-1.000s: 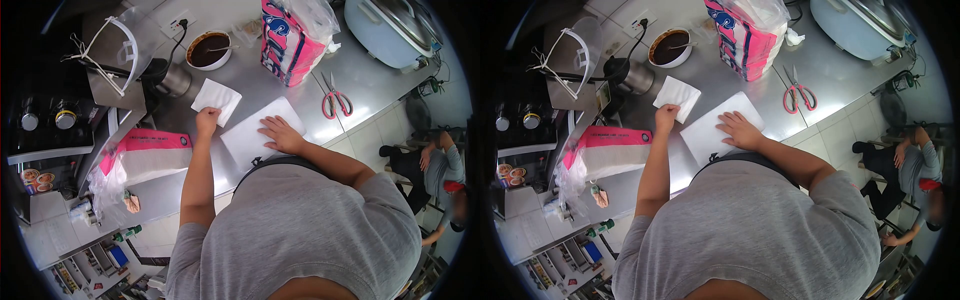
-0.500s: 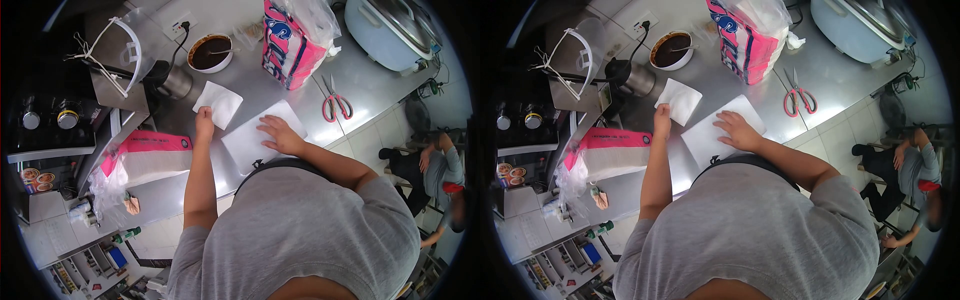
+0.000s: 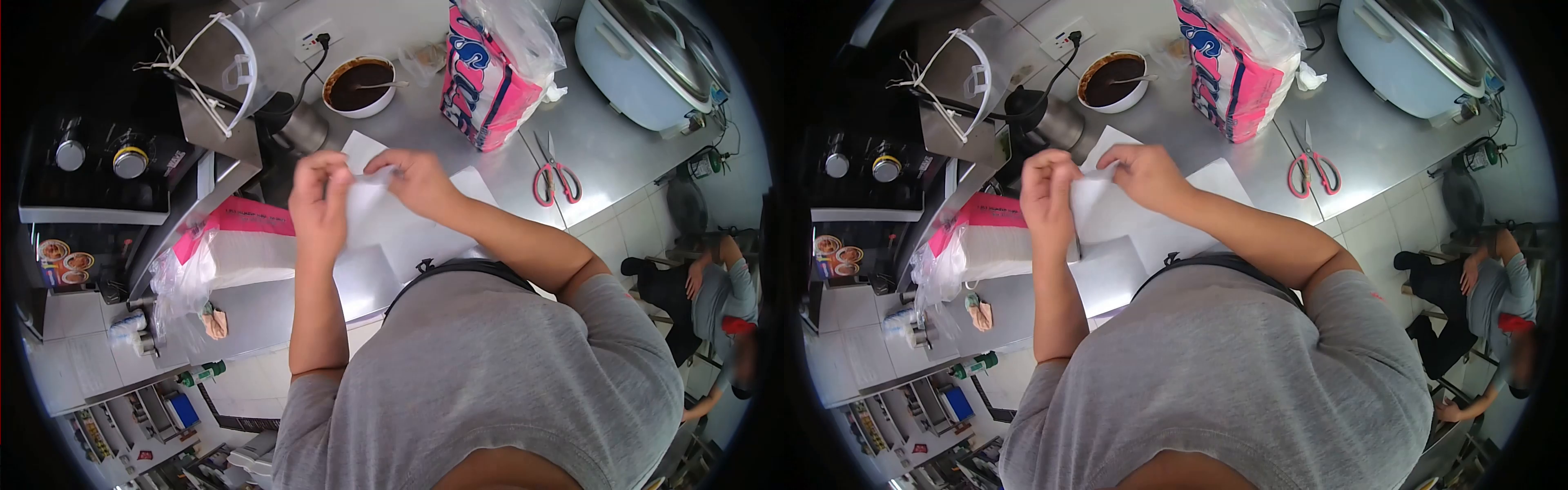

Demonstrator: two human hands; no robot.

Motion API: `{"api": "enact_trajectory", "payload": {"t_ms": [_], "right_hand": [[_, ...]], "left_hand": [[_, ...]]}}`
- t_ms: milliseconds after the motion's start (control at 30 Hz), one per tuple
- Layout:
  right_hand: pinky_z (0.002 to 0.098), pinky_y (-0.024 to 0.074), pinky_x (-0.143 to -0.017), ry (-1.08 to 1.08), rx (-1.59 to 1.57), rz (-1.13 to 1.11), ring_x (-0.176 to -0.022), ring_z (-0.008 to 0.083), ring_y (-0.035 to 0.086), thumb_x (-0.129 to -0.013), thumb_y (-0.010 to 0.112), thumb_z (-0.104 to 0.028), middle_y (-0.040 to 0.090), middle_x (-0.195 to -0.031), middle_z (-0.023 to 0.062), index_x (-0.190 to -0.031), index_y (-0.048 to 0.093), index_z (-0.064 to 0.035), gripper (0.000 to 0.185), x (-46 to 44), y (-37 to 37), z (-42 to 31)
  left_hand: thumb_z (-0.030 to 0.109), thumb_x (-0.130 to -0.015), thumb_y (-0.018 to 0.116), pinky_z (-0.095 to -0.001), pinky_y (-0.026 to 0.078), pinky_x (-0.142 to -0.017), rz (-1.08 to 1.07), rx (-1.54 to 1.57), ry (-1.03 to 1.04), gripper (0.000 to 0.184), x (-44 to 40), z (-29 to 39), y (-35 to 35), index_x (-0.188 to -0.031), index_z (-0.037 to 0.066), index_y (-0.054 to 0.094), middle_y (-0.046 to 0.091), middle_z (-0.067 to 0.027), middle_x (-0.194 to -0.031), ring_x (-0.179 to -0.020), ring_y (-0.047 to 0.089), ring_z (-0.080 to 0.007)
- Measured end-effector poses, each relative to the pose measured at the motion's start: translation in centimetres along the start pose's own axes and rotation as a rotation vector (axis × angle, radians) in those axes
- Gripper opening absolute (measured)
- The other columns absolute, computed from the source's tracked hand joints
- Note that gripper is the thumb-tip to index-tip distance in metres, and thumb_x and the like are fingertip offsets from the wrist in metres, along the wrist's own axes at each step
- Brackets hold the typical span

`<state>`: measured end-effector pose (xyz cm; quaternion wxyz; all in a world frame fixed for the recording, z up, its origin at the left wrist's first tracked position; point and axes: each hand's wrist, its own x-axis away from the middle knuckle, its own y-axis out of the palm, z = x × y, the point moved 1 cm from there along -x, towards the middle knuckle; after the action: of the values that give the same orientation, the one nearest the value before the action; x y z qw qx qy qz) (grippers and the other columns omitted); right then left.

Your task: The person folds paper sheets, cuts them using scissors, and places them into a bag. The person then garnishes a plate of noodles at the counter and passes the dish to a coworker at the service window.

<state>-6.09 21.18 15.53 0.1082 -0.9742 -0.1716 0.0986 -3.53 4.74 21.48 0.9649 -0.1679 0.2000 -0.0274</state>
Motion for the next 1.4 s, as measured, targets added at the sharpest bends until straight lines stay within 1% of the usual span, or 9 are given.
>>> {"api": "enact_trajectory", "payload": {"t_ms": [100,200,433,633,767,1067,1167,1233,1400], "right_hand": [[0.0255,0.0522,-0.072,0.072,-0.688,0.18,-0.081,0.0148,0.065,-0.082,0.058,0.004,0.068,-0.087,0.0093,-0.095,0.066,-0.0003,0.016,0.0,-1.6,-1.1],[0.0285,0.0536,-0.072,0.231,-0.886,0.208,-0.08,0.0177,0.066,-0.086,0.054,-0.004,0.067,-0.094,0.0113,-0.103,0.061,-0.0021,0.019,0.9,-3.5,-0.9],[0.0354,0.0573,-0.073,0.445,-1.294,0.125,-0.082,0.0253,0.068,-0.091,0.053,-0.014,0.066,-0.098,0.0154,-0.108,0.057,0.0004,0.023,2.9,-3.2,1.6],[0.037,0.0583,-0.072,0.63,-1.325,0.119,-0.084,0.026,0.069,-0.093,0.05,-0.015,0.066,-0.1,0.015,-0.11,0.058,0.0001,0.024,5.9,-3.9,3.9],[0.0371,0.0585,-0.072,0.642,-1.41,0.138,-0.084,0.0265,0.069,-0.094,0.048,-0.015,0.067,-0.1,0.015,-0.111,0.058,-0.0001,0.025,7.8,-4.0,2.7],[0.0362,0.0558,-0.078,0.586,-1.299,0.112,-0.092,0.0234,0.066,-0.09,0.053,-0.014,0.064,-0.108,0.0139,-0.112,0.059,0.0004,0.027,9.3,-3.5,4.6],[0.0385,0.0481,-0.091,0.545,-0.792,0.086,-0.109,0.0213,0.058,-0.088,0.056,-0.015,0.059,-0.12,0.0128,-0.122,0.054,-0.0003,0.038,10.0,-6.4,7.7],[0.0374,0.0419,-0.097,0.377,-0.581,0.413,-0.112,0.022,0.056,-0.087,0.055,-0.018,0.058,-0.123,0.0105,-0.132,0.046,-0.0009,0.049,10.3,-9.4,5.5],[0.0341,0.0414,-0.096,-0.268,0.186,0.123,-0.11,0.022,0.056,-0.079,0.069,-0.021,0.06,-0.119,0.0085,-0.126,0.05,-0.0008,0.055,9.1,-9.4,-3.9]], "left_hand": [[0.006,-0.092,0.051,-0.0359,0.04,-0.097,0.07,0.315,-0.025,0.033,1.1,-1.8,-1.3,-0.124,0.001,0.048,0.057,-0.0123,-0.117,-0.108,0.054,-0.0222],[-0.004,-0.078,0.055,-0.0385,0.027,-0.109,-0.064,0.321,-0.137,0.054,3.4,-3.2,-1.3,-0.131,0.003,0.046,0.043,-0.0134,-0.14,-0.13,0.04,-0.0262],[-0.002,-0.078,0.062,-0.0403,0.023,-0.111,-0.157,0.002,0.082,0.042,4.2,-1.6,1.5,-0.119,0.005,0.061,0.044,-0.0112,-0.141,-0.136,0.032,-0.027],[-0.002,-0.079,0.061,-0.0404,0.024,-0.111,-0.348,0.281,0.002,0.032,3.9,-4.3,2.0,-0.11,0.006,0.064,0.046,-0.0116,-0.139,-0.136,0.032,-0.0276],[-0.004,-0.077,0.062,-0.0395,0.024,-0.111,-0.176,0.099,-0.079,0.037,6.0,-4.0,3.0,-0.112,0.006,0.064,0.045,-0.0117,-0.14,-0.136,0.032,-0.0272],[0.009,-0.079,0.07,-0.041,0.036,-0.104,-0.058,-0.112,0.174,0.022,6.0,-3.4,4.4,-0.1,0.006,0.066,0.06,-0.0121,-0.123,-0.122,0.05,-0.0288],[0.012,-0.082,0.068,-0.0423,0.036,-0.103,0.054,0.041,0.062,0.008,5.6,-3.4,4.4,-0.086,0.005,0.066,0.067,-0.0101,-0.108,-0.107,0.059,-0.027],[0.013,-0.084,0.067,-0.0428,0.036,-0.104,0.067,-0.104,0.077,0.009,5.2,-2.2,3.4,-0.08,0.005,0.065,0.07,-0.0085,-0.097,-0.097,0.064,-0.0243],[0.017,-0.083,0.069,-0.0364,0.047,-0.087,-0.085,-0.394,0.288,0.012,3.9,2.8,5.3,-0.083,0.005,0.065,0.069,-0.0075,-0.084,-0.08,0.065,-0.0216]]}}
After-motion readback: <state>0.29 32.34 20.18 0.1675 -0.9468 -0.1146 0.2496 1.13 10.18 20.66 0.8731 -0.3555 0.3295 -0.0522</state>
